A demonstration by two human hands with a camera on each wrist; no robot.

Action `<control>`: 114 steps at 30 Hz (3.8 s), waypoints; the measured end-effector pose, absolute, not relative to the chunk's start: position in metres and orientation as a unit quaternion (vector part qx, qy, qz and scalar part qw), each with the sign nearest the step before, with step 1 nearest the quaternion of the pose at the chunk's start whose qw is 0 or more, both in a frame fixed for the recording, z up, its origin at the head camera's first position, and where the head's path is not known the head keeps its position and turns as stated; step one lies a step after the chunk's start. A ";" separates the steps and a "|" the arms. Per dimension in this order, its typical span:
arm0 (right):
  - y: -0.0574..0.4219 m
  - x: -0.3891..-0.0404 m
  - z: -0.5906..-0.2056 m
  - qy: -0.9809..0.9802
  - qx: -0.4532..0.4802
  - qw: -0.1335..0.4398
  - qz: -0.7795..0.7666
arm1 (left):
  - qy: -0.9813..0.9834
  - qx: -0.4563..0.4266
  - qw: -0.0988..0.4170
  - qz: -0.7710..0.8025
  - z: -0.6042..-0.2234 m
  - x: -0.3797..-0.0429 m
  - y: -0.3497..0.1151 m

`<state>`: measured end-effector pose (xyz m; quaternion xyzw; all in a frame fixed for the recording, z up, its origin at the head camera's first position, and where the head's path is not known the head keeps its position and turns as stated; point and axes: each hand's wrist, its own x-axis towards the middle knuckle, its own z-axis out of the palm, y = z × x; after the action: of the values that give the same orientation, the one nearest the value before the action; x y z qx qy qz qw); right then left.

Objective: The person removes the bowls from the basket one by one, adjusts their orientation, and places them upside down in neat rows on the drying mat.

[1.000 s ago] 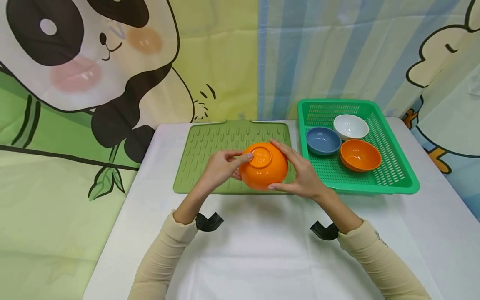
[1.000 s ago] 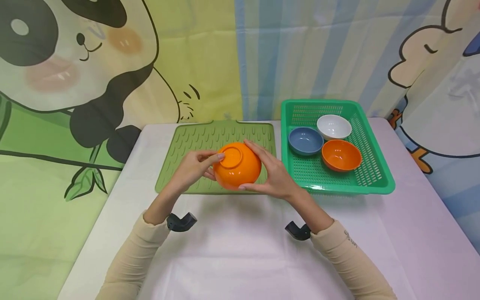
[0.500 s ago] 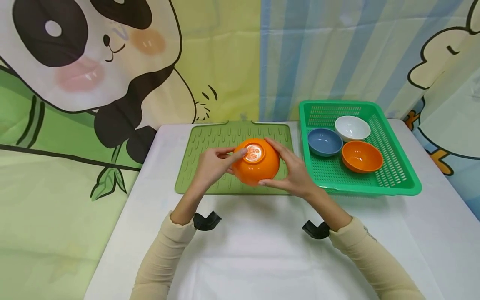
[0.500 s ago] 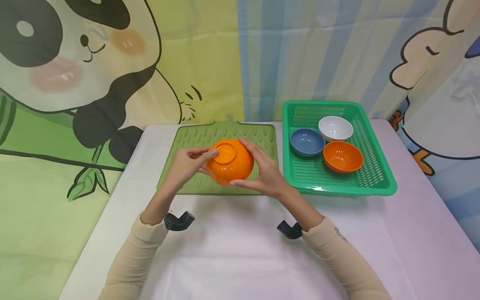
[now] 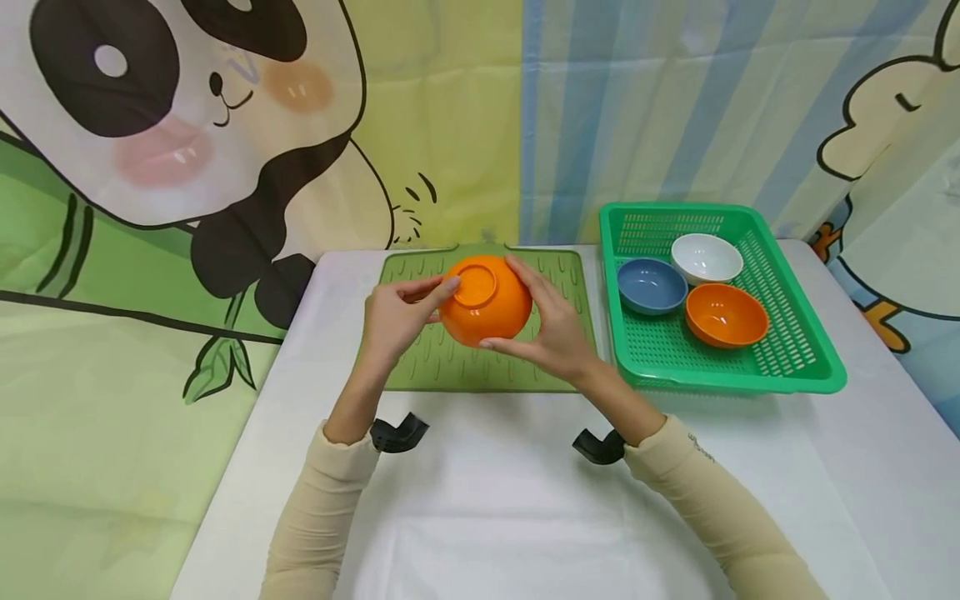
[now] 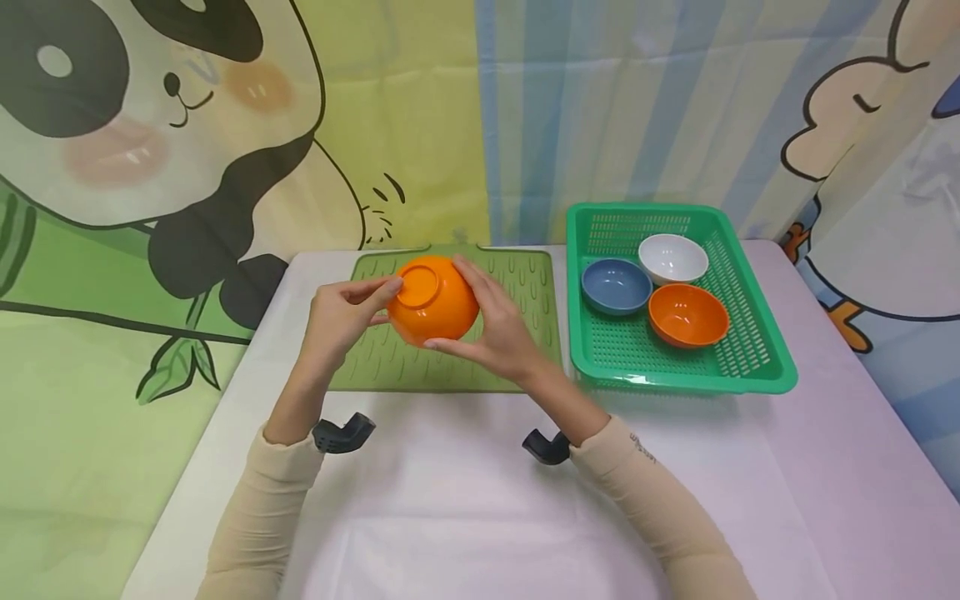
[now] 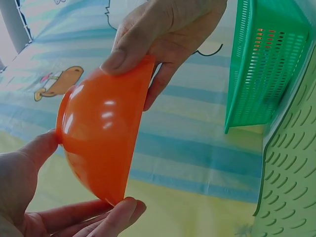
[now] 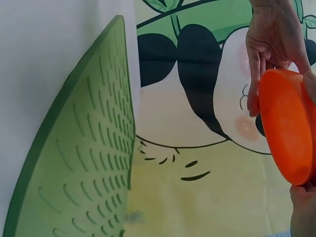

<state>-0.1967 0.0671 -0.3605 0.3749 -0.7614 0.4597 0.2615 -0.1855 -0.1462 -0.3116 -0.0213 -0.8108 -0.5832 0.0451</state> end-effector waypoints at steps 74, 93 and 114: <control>-0.033 -0.338 -0.468 -0.893 0.209 0.037 0.398 | -0.726 0.101 0.008 -0.680 -0.468 -0.344 -0.218; -0.034 -0.342 -0.473 -0.902 0.196 0.009 0.384 | -0.778 0.112 0.011 -0.619 -0.473 -0.348 -0.217; -0.031 -0.343 -0.473 -0.911 0.181 -0.025 0.369 | -0.847 0.134 -0.007 -0.514 -0.460 -0.343 -0.209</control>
<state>-0.3429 -0.0308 -0.4730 0.1814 -0.9110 0.3694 -0.0254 -0.3432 -0.2087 -0.4602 0.1338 -0.8473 -0.5139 -0.0074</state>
